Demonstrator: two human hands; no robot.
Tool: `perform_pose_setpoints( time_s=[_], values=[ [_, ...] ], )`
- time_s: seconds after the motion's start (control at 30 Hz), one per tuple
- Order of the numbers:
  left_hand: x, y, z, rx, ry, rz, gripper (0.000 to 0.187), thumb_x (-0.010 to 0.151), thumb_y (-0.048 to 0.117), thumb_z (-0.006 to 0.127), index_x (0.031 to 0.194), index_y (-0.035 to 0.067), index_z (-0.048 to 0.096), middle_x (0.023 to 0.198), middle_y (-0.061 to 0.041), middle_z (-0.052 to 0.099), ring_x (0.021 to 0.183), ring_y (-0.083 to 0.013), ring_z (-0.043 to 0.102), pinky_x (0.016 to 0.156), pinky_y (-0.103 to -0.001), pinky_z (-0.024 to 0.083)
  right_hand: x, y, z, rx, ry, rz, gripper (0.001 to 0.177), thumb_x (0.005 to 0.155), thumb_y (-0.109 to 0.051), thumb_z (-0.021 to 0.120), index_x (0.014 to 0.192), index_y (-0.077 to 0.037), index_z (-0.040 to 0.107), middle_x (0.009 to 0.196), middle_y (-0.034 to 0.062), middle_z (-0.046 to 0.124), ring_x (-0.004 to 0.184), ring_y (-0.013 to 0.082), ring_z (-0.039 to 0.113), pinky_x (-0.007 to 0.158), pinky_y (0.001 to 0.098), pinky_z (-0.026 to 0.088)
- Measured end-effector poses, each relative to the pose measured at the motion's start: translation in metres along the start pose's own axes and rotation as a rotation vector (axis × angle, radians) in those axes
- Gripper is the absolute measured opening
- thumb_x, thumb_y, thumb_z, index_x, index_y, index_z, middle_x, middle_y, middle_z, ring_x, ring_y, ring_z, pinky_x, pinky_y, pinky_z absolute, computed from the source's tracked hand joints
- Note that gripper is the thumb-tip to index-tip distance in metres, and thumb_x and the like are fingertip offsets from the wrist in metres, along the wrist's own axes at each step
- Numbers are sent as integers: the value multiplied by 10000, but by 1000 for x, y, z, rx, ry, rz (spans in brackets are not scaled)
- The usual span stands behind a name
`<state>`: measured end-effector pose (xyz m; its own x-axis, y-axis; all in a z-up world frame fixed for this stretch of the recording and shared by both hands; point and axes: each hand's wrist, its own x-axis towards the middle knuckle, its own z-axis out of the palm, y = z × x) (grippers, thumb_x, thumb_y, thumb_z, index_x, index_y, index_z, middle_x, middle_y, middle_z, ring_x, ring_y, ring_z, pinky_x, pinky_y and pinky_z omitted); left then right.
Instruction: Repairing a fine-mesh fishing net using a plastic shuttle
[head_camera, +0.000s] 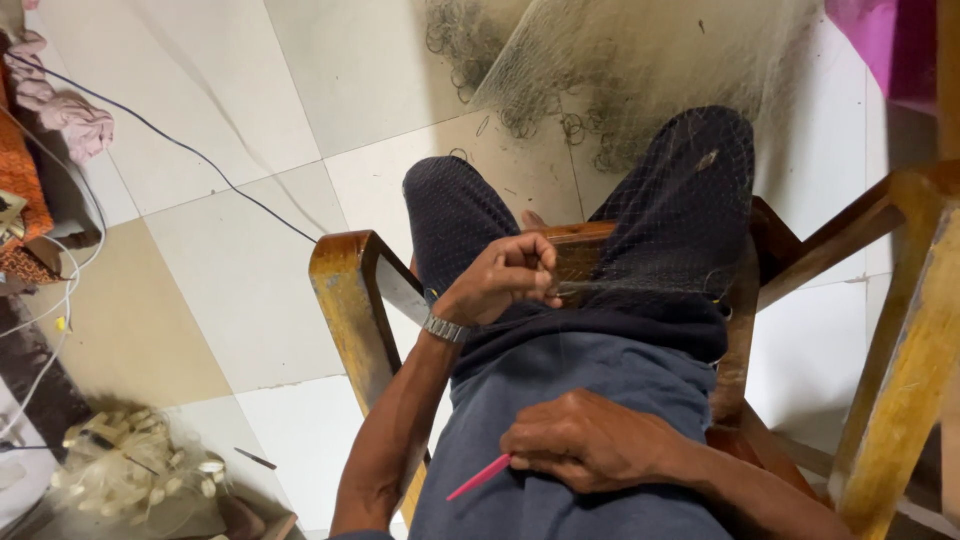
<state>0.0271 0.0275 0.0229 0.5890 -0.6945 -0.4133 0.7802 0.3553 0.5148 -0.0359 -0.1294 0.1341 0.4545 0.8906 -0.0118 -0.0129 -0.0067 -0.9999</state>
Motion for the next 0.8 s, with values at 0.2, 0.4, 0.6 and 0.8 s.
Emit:
perform_pose_setpoints(
  time_s=[0.2,0.4,0.6,0.8],
  values=[
    [-6,-1,2,17,-101,91,218,779,-20,622,942,59,501,754,-12,554,712,-111,536,777,-354,555,7,-11,-1,-14,-6,-101,127,952,-151,448,948,-46,519,735,90,520,619,265,535,506,363,402],
    [-9,-5,-1,-36,-145,66,248,739,-87,582,919,62,499,739,-13,530,704,-126,534,779,-346,544,39,-25,8,-19,62,-278,94,955,-117,468,989,-35,499,740,96,477,540,279,480,480,363,380],
    [-13,-6,-1,-48,-145,79,230,737,-63,599,913,53,506,755,-14,535,717,-128,547,773,-343,548,61,-23,21,-7,124,-335,96,959,-99,467,991,-19,510,730,97,498,545,256,508,459,343,368],
    [-14,-13,-5,-78,-146,80,235,741,-49,608,918,53,494,760,-9,515,719,-122,531,774,-341,539,76,-16,26,19,149,-348,108,968,-114,458,1004,-28,512,772,100,523,615,260,542,499,337,391]
  ],
)
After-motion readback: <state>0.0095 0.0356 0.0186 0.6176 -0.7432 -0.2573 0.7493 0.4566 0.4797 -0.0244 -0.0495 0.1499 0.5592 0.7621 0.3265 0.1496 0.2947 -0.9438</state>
